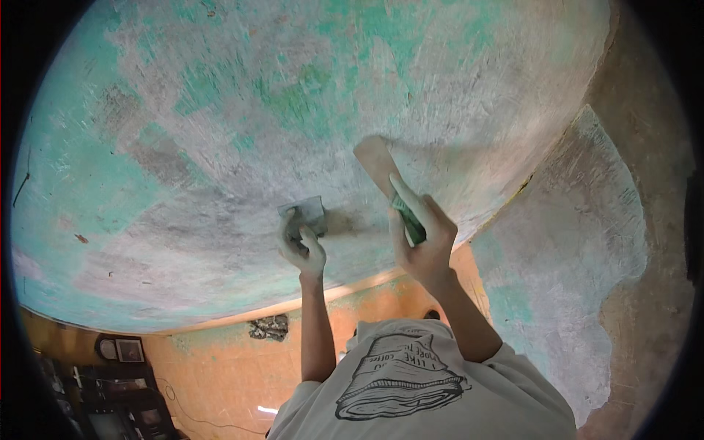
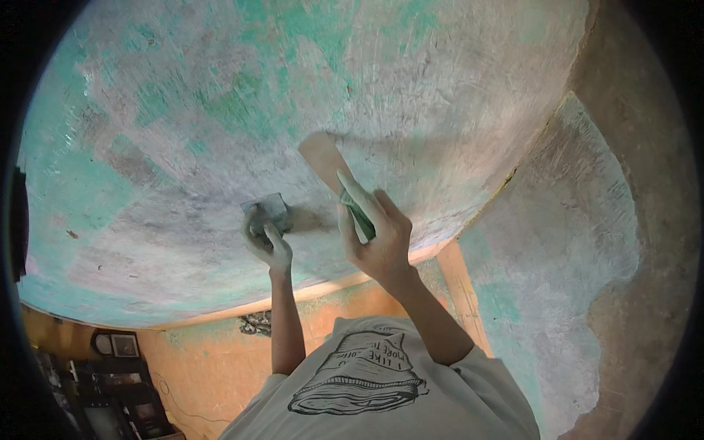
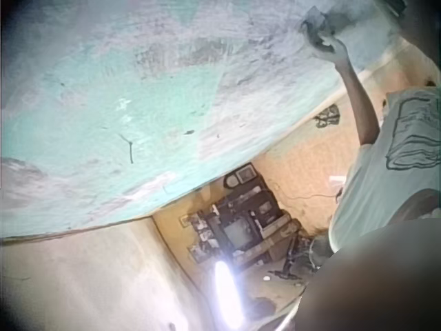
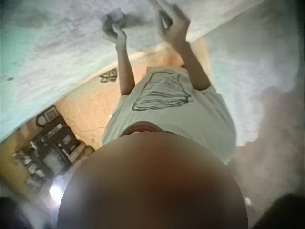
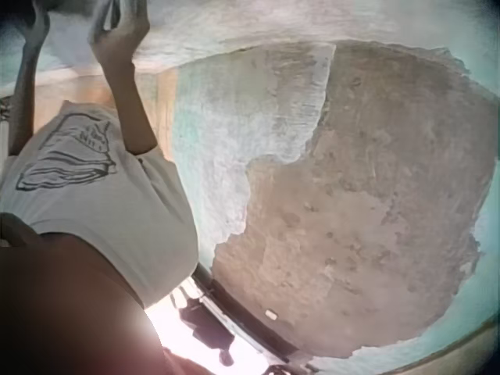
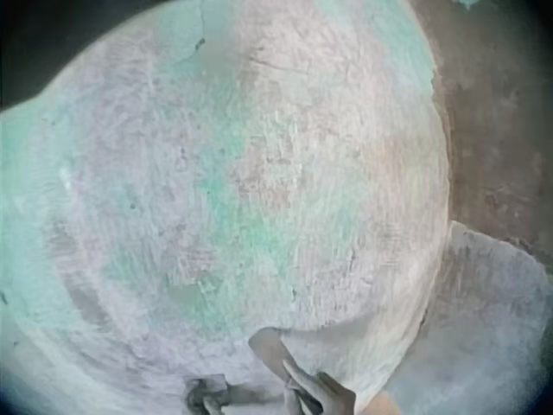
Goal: Patching and smoothing a wall using a putty knife and a hawk.
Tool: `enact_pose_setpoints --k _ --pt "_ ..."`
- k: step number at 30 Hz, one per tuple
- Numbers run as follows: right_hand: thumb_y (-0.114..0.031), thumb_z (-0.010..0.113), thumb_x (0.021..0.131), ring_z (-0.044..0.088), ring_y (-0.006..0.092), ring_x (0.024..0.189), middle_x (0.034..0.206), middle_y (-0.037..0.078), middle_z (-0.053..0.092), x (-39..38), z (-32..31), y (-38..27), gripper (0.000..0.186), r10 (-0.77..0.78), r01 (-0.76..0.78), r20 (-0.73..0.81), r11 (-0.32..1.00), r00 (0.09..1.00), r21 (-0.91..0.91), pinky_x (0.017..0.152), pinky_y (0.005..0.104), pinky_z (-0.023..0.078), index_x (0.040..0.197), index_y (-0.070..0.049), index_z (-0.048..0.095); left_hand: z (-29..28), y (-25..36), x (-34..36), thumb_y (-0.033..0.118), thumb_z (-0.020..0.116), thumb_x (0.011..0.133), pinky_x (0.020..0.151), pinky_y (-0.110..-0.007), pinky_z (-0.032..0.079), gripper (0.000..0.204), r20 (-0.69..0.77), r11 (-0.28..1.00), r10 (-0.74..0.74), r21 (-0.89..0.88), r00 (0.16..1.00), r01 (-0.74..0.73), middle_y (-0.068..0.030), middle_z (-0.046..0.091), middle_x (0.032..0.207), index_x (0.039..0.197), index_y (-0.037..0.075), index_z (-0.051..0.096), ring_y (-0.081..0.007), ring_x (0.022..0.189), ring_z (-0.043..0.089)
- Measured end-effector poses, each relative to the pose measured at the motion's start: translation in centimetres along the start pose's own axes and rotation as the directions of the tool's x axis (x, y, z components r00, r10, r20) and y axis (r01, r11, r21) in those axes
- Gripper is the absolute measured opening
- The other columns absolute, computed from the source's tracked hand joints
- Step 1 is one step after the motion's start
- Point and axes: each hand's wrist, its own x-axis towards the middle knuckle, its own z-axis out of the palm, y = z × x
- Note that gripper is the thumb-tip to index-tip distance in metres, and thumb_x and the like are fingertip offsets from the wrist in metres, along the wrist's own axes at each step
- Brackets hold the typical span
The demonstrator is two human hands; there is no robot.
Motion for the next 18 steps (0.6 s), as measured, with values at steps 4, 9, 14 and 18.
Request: enact_pose_setpoints --k 4,9,14,18 --pt "0.001 0.071 0.091 0.058 0.0155 0.062 0.080 0.009 0.063 -2.7 0.1 -1.7 0.050 0.047 -0.048 0.021 0.995 0.999 0.089 0.059 0.0288 0.048 0.140 -0.006 0.067 1.1 -1.1 -1.6 0.003 0.054 0.104 0.060 -0.022 0.045 0.034 -0.155 0.997 -0.076 -0.024 0.985 0.073 -0.0166 0.068 0.117 0.138 -0.002 0.056 -0.0101 0.070 0.057" --pt "0.000 0.071 0.091 0.058 0.0141 0.063 0.081 0.009 0.064 -3.9 0.8 -1.5 0.048 0.051 -0.044 -0.056 0.991 0.997 0.126 0.059 0.0279 0.048 0.139 -0.006 0.068 -1.2 -1.5 -0.7 0.001 0.056 0.104 0.055 -0.025 0.051 0.034 0.019 0.996 0.023 0.085 1.000 -0.025 -0.0152 0.071 0.101 0.137 -0.004 0.056 -0.0110 0.067 0.066" --pt "0.000 0.071 0.091 0.061 0.0145 0.065 0.082 0.009 0.065 -3.9 0.1 -2.6 0.048 0.184 -0.184 -0.012 0.982 0.983 0.042 0.060 0.0291 0.049 0.139 -0.006 0.068 -2.2 -1.9 -0.2 0.000 0.058 0.102 0.050 -0.027 0.051 0.033 0.189 0.992 -0.082 -0.080 0.979 0.098 -0.0100 0.068 0.074 0.136 -0.004 0.056 -0.0131 0.055 0.065" --pt "0.001 0.071 0.091 0.062 0.0174 0.065 0.083 0.010 0.066 -4.2 1.7 -2.3 0.047 0.099 -0.099 -0.090 0.995 0.991 0.000 0.061 0.0298 0.051 0.138 -0.005 0.067 -2.7 -2.8 -0.1 0.001 0.058 0.103 0.050 -0.027 0.051 0.034 0.212 0.994 -0.056 -0.082 0.976 0.075 -0.0101 0.068 0.076 0.137 -0.004 0.055 -0.0143 0.057 0.067"
